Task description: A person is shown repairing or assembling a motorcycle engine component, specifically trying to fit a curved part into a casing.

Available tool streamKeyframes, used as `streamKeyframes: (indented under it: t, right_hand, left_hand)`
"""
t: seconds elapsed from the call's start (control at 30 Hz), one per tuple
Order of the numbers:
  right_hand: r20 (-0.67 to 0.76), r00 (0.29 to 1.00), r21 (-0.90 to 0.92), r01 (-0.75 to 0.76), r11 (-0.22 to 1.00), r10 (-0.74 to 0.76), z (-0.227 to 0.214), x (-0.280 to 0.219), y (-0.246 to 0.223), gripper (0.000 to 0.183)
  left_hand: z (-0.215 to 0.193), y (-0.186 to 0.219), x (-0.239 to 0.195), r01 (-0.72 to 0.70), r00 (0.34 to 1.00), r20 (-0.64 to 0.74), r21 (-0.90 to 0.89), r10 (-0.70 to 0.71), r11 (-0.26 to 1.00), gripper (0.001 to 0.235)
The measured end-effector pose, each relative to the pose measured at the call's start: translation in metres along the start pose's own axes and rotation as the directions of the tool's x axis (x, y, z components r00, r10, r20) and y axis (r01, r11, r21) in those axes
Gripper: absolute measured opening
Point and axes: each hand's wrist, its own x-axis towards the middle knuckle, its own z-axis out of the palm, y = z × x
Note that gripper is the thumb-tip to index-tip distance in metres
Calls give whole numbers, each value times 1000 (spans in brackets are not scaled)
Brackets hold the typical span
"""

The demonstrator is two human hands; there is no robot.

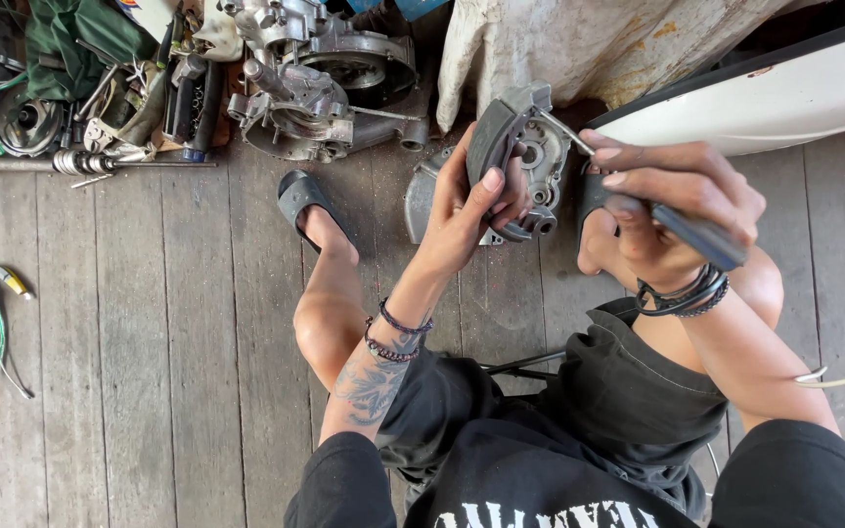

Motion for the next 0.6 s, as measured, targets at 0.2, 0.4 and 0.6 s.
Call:
streamKeyframes:
  t: [0.2, 0.4, 0.6]
  right_hand:
    - [11, 1000, 58, -17, 998, 17, 0, -1, 3, 22]
    - [17, 1000, 30, -14, 999, 13, -2, -1, 2, 20]
    - [8, 999, 25, 33, 999, -33, -2, -4, 6, 22]
  left_hand:
    - [-3, -3, 0, -3, 1000, -6, 11, 3, 1000, 32]
    - [-1, -2, 1, 7, 1000, -18, 29, -6, 1000, 33]
    - [0, 0, 1, 9, 1000, -15, 31, -8, 999, 32]
